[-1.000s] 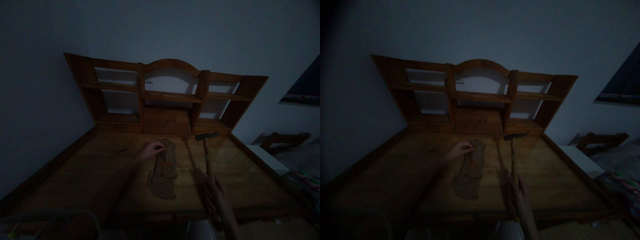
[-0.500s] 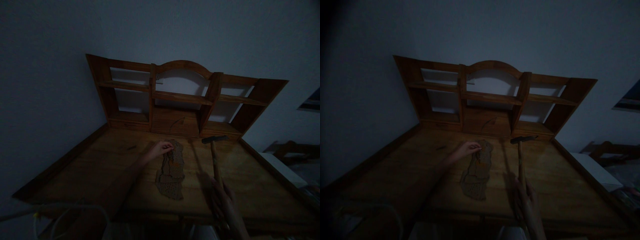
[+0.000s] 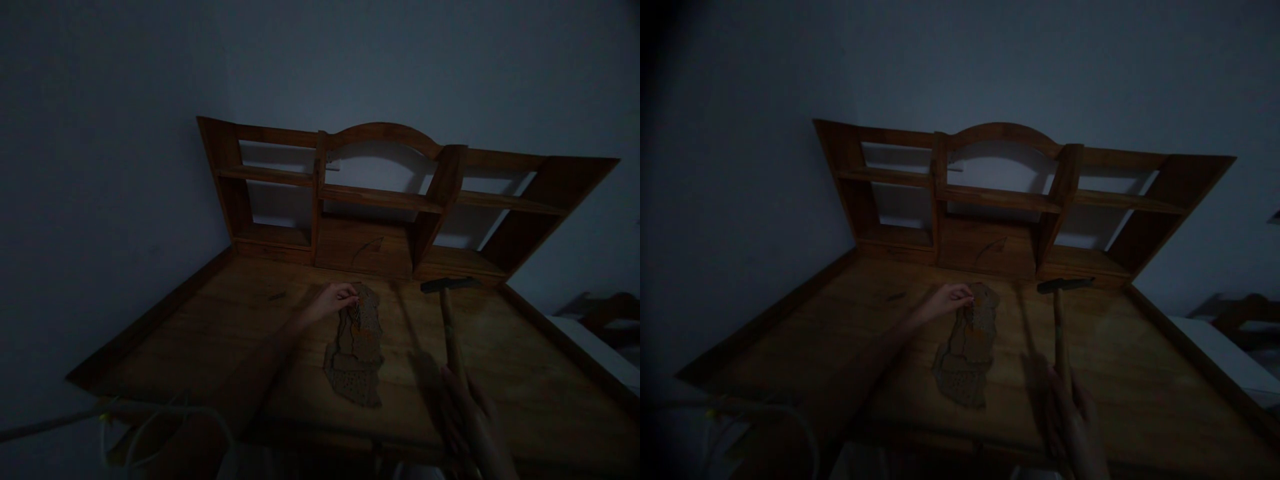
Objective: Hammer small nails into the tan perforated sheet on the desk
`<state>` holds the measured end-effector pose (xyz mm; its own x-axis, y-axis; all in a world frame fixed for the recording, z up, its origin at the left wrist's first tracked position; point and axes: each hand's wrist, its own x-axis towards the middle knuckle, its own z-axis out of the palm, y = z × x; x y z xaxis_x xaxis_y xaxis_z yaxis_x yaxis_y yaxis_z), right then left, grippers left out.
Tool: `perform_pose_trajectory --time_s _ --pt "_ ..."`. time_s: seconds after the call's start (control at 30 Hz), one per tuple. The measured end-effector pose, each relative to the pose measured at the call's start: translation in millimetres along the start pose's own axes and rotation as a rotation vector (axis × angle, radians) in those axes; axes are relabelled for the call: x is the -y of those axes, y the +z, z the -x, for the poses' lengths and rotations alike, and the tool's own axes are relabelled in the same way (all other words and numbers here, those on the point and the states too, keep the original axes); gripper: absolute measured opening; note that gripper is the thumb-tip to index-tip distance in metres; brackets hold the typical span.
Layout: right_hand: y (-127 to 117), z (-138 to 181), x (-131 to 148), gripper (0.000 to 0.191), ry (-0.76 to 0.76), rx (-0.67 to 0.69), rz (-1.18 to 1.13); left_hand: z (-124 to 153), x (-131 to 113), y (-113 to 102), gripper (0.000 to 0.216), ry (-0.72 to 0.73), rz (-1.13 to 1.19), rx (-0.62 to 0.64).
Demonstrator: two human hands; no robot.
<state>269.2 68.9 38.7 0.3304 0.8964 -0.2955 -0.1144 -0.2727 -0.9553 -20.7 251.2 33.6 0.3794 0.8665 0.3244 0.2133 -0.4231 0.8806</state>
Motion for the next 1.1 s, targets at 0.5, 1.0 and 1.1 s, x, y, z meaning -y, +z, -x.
perform_pose_trajectory --time_s 0.5,1.0,1.1 --pt "-5.8 -3.7 -2.4 0.053 -0.101 -0.012 0.097 3.2 -8.6 1.1 0.027 0.022 0.008 0.028" --pt "2.4 17.9 18.1 0.051 -0.095 -0.023 0.118 1.0 6.8 2.3 0.024 -0.014 -0.033 0.016" --pt "8.0 29.0 37.6 0.049 -0.164 -0.039 0.212 0.4 9.5 1.8 0.026 -0.049 0.004 0.006"
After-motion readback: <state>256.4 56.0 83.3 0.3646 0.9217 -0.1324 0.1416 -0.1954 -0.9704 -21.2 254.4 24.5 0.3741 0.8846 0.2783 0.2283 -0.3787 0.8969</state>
